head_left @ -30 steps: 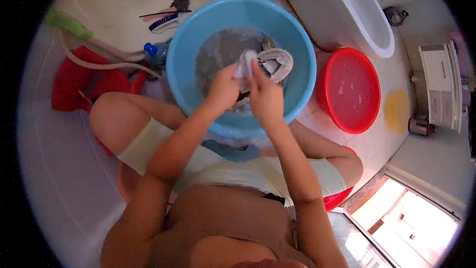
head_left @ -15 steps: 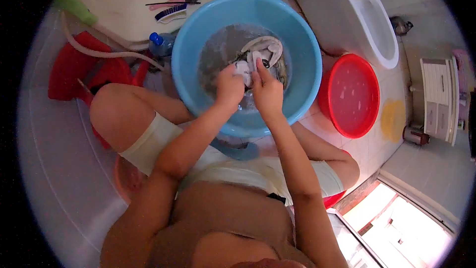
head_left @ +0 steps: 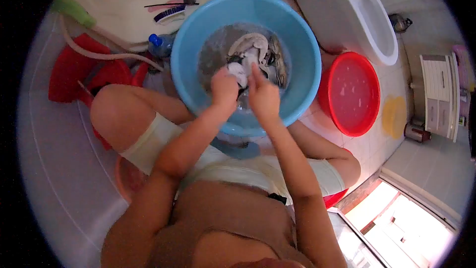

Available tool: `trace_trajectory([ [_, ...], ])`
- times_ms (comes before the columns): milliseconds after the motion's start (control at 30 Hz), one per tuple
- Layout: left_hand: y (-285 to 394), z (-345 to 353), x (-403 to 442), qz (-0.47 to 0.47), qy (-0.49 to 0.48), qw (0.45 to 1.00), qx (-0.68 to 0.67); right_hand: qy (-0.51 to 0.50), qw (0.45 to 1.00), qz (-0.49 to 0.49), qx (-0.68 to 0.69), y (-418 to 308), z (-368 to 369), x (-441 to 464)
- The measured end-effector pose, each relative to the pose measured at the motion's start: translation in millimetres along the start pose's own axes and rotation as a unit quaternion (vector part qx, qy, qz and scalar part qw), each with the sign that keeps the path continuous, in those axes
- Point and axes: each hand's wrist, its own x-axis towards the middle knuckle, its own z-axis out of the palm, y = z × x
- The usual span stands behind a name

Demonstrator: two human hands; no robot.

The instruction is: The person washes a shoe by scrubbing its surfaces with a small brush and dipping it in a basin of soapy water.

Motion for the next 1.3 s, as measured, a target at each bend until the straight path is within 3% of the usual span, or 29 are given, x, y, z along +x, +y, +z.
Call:
trace_trajectory([
  [67, -3.1, -6.6, -0.7, 0.046, -0.012, 0.997, 0.068, -0.014, 1.0, -0.014, 0.024, -1.4, -3.9, -6.0],
  [167, 13.8, -5.8, 0.3, -0.023, -0.039, 0.999, 0.001, -0.042, 0.998, -0.041, 0.012, -6.6, -4.5, -14.9],
  [267, 0.7, -0.2, -12.5, 0.065, -0.032, 0.987, 0.146, -0.021, 0.999, 0.003, 0.039, -0.3, -10.6, 14.9],
  [333, -2.1, -4.0, -10.5, 0.14, -0.019, 0.964, 0.223, -0.025, 0.998, -0.03, 0.044, -5.8, -10.6, 3.1],
  [433, 8.9, -8.5, 1.1, 0.017, -0.067, 0.995, 0.078, -0.037, 0.996, -0.055, 0.059, -13.2, -8.5, -12.2],
  [533, -2.7, -7.2, -2.1, 0.089, -0.078, 0.983, 0.141, -0.03, 0.999, 0.004, 0.044, -8.7, -12.4, 12.7],
  [567, -1.3, -6.9, -5.9, 0.116, -0.08, 0.976, 0.166, -0.031, 0.998, -0.018, 0.05, -10.6, -11.3, 7.9],
  [667, 26.0, -5.0, -9.6, 0.003, -0.082, 0.994, 0.077, -0.039, 0.99, -0.057, 0.12, -21.8, -8.5, -15.2],
  [767, 28.1, -0.9, -20.7, 0.045, -0.08, 0.982, 0.166, -0.026, 0.998, -0.062, -0.014, -12.5, -12.6, 5.9],
  [867, 10.4, -6.5, -12.8, 0.143, -0.057, 0.968, 0.2, -0.02, 0.997, -0.049, 0.047, -12.9, -9.9, -1.5],
  [967, 13.9, -13.7, -1.4, 0.041, -0.039, 0.99, 0.127, -0.022, 0.994, -0.064, 0.082, -16.9, -4.3, -17.9],
  [1067, 13.4, -8.0, -12.4, 0.064, -0.038, 0.986, 0.152, -0.016, 0.998, 0.005, 0.057, -15.0, -12.7, 0.9],
  [1167, 15.4, -8.9, -10.0, 0.072, -0.037, 0.993, 0.081, -0.026, 0.997, -0.03, 0.062, -18.9, -14.0, -11.8],
  [1300, 16.8, -8.9, -8.8, 0.062, -0.032, 0.992, 0.11, -0.047, 0.997, -0.006, 0.061, -18.0, -17.2, -6.8],
])
